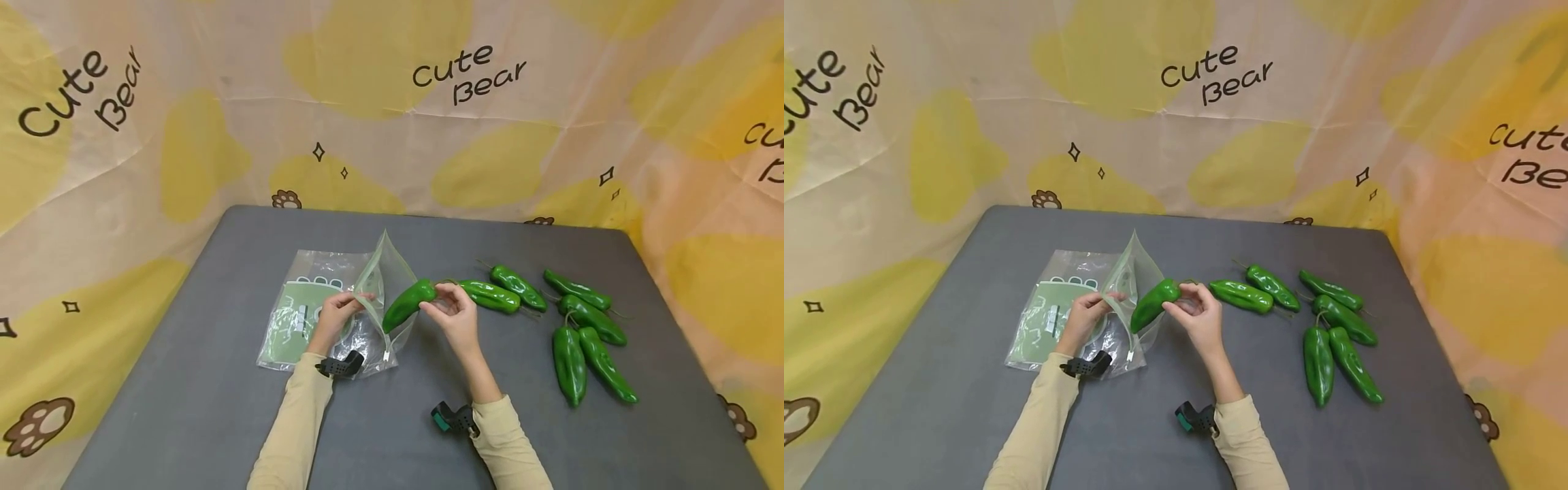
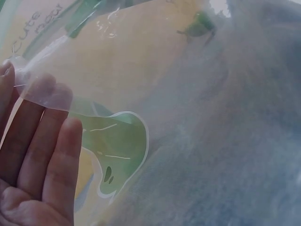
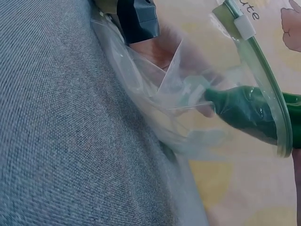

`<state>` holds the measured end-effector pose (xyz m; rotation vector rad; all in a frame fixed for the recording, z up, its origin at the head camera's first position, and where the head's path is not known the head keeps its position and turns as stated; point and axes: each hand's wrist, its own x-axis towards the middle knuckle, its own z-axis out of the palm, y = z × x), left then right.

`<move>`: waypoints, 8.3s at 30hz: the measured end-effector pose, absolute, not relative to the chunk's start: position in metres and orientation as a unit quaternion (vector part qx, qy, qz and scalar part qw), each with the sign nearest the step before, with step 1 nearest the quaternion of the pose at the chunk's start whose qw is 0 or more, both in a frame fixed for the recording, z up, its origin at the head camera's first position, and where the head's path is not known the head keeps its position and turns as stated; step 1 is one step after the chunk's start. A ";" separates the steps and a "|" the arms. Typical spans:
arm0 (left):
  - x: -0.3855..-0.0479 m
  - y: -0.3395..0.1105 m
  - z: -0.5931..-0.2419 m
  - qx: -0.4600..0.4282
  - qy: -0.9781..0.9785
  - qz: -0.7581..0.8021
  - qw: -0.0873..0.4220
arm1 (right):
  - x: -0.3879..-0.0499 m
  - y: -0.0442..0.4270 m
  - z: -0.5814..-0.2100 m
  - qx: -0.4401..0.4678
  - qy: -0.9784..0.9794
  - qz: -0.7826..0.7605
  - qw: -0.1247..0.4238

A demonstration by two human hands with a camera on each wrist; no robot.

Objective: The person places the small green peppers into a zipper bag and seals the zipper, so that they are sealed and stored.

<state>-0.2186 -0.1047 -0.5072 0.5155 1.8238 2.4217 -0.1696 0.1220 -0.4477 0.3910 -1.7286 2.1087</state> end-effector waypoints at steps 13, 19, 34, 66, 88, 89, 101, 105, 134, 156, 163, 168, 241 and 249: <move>-0.220 -0.105 -0.507 0.167 0.597 0.784 0.034 | -0.161 0.119 -0.425 0.132 -0.658 0.716 0.192; -0.219 -0.105 -0.506 0.175 0.587 0.789 0.038 | -0.162 0.121 -0.425 0.148 -0.669 0.704 0.188; -0.221 -0.104 -0.507 0.182 0.580 0.793 0.033 | -0.161 0.122 -0.419 0.212 -0.734 0.605 0.223; -0.219 -0.099 -0.496 0.185 0.604 0.775 0.007 | -0.157 0.123 -0.418 0.179 -0.763 0.593 0.186; -0.218 -0.090 -0.491 0.196 0.600 0.775 -0.040 | -0.152 0.123 -0.415 0.128 -0.788 0.579 0.166; -0.219 -0.090 -0.493 0.204 0.593 0.778 -0.040 | -0.152 0.123 -0.415 0.132 -0.785 0.581 0.168; -0.228 -0.085 -0.513 0.209 0.599 0.772 -0.038 | -0.156 0.123 -0.418 0.151 -0.752 0.609 0.200; -0.221 -0.082 -0.498 0.187 0.599 0.779 -0.016 | -0.156 0.123 -0.418 0.149 -0.754 0.608 0.201; -0.210 -0.078 -0.485 0.197 0.565 0.800 -0.037 | -0.155 0.120 -0.418 0.189 -0.789 0.547 0.208; -0.213 -0.080 -0.479 0.171 0.580 0.791 -0.088 | -0.161 0.135 -0.424 0.150 -0.661 0.688 0.260; -0.215 -0.079 -0.485 0.166 0.572 0.799 -0.077 | -0.162 0.142 -0.421 0.117 -0.671 0.685 0.259; -0.211 -0.080 -0.478 0.134 0.580 0.800 -0.066 | -0.163 0.146 -0.420 0.097 -0.668 0.691 0.258; -0.221 -0.084 -0.508 0.187 0.549 0.813 -0.055 | -0.188 0.263 -0.492 0.075 -0.878 0.332 0.336; -0.213 -0.081 -0.483 0.176 0.534 0.825 -0.057 | -0.179 0.268 -0.478 0.054 -0.889 0.367 0.270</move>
